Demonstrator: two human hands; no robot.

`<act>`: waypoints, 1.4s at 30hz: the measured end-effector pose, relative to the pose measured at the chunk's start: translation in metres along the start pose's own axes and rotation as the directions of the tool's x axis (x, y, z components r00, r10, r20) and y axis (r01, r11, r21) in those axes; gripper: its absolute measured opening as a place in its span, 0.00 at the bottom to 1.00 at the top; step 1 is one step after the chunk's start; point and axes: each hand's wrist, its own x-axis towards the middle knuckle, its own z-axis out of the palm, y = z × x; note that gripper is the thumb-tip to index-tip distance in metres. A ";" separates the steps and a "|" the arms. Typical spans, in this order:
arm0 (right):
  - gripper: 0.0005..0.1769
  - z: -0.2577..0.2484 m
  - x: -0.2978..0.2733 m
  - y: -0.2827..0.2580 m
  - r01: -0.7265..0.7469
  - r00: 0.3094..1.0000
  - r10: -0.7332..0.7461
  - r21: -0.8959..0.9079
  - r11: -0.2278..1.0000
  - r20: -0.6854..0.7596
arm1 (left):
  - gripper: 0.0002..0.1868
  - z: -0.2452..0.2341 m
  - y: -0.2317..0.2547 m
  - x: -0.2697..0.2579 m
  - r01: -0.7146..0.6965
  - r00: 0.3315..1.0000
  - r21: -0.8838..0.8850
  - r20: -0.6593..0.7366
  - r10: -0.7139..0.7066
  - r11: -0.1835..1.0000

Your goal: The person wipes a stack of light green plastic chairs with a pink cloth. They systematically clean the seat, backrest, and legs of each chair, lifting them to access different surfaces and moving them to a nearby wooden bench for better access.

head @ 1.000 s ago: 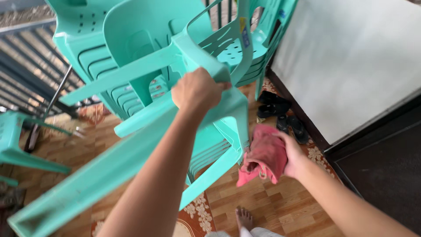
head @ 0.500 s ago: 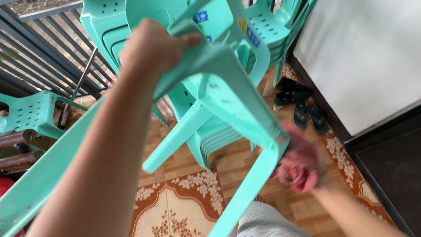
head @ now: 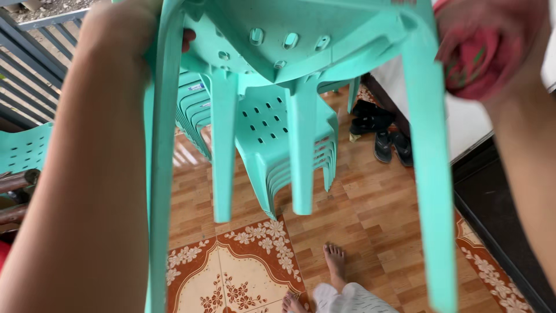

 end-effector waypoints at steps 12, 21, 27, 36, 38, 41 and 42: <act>0.27 -0.032 0.027 -0.001 -0.532 0.830 0.558 0.297 0.793 -0.002 | 0.22 0.018 -0.057 -0.048 0.251 0.941 -0.219 -0.172 -0.290 0.943; 0.31 0.002 0.002 -0.002 -0.669 0.667 0.745 0.444 0.596 0.004 | 0.35 0.010 -0.106 -0.044 0.383 0.839 0.049 -0.436 -0.325 0.922; 0.27 0.021 -0.010 0.001 -0.611 0.606 0.795 0.618 0.494 -0.037 | 0.46 -0.021 -0.134 -0.014 0.373 0.847 0.516 -0.528 -0.057 0.771; 0.27 0.020 -0.019 0.008 -0.576 0.670 0.740 0.671 0.467 0.059 | 0.41 0.168 -0.070 -0.096 -0.763 0.594 0.560 0.414 0.690 0.322; 0.26 0.015 -0.014 0.005 -0.624 0.639 0.767 0.623 0.471 0.061 | 0.44 0.205 -0.058 -0.091 -0.744 0.541 0.656 0.482 0.690 0.125; 0.23 -0.006 -0.001 0.002 -0.703 0.582 0.813 0.488 0.517 -0.024 | 0.44 0.215 -0.062 -0.076 -0.744 0.463 0.668 0.499 0.732 0.015; 0.23 -0.019 0.007 0.001 -0.712 0.602 0.797 0.424 0.559 -0.041 | 0.42 0.220 -0.066 -0.077 -0.751 0.465 0.660 0.499 0.731 0.026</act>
